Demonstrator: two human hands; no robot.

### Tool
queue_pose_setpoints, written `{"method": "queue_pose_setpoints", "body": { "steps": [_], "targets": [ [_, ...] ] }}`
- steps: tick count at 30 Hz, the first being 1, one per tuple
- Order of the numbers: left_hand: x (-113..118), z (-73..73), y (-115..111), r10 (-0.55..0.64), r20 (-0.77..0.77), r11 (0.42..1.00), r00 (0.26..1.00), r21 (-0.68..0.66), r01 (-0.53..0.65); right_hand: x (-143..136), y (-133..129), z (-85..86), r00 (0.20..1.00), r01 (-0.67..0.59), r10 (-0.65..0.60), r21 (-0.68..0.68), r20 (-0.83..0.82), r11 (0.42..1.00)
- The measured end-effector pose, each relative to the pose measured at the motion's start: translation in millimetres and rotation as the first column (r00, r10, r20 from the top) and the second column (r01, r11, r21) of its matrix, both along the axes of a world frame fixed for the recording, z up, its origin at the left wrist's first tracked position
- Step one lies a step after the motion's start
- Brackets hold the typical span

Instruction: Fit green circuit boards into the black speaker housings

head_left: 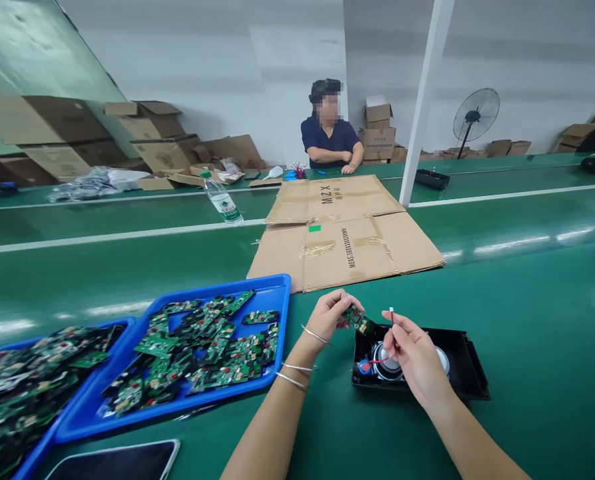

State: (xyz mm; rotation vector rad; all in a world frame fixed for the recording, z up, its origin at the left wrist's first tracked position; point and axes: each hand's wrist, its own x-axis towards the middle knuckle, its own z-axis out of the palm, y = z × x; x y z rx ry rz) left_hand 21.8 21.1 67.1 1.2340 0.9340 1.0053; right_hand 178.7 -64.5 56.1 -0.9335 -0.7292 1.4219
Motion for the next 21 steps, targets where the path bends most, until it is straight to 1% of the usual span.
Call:
{"method": "queue_pose_setpoints", "body": {
  "steps": [2, 4, 7, 9, 11, 13, 14, 17, 21],
  "targets": [
    [-1, 11.7, -6, -0.062, -0.025, 0.998, 0.998, -0.008, 0.062, 1, -3, 0.7, 0.990, -0.011, 0.008, 0.023, 0.143, 1.000],
    [0, 20.9, -12, -0.096, -0.044, 0.995, 0.994, -0.013, 0.095, 1, -8, 3.5, 0.944, 0.002, -0.024, 0.069, 0.328, 0.998],
    [5, 31.6, -20, -0.157, -0.079, 0.988, 0.984, -0.016, 0.157, -2, -16, 8.3, 0.804, 0.034, -0.135, 0.182, 0.579, 0.983],
    [9, 37.4, -27, -0.169, -0.137, 0.983, 0.976, 0.043, 0.176, -5, -20, 10.3, 0.706, 0.037, -0.223, 0.280, 0.672, 0.959],
    [13, 41.8, -33, -0.118, -0.232, 0.973, 0.966, 0.168, 0.159, -8, -23, 11.2, 0.629, 0.042, -0.313, 0.372, 0.711, 0.927],
    [17, 44.5, -38, -0.046, -0.323, 0.944, 0.945, 0.295, 0.147, -10, -25, 11.4, 0.572, 0.046, -0.387, 0.443, 0.723, 0.895],
    [18, 45.3, -41, -0.020, -0.355, 0.930, 0.935, 0.337, 0.148, -10, -26, 11.5, 0.551, 0.047, -0.415, 0.469, 0.724, 0.882],
    [21, 45.6, -45, 0.017, -0.415, 0.906, 0.910, 0.392, 0.162, -11, -27, 12.0, 0.513, 0.043, -0.453, 0.505, 0.729, 0.862],
    [22, 44.2, -47, 0.040, -0.456, 0.891, 0.889, 0.419, 0.175, -12, -26, 13.5, 0.488, 0.049, -0.468, 0.512, 0.737, 0.858]
  ]
}}
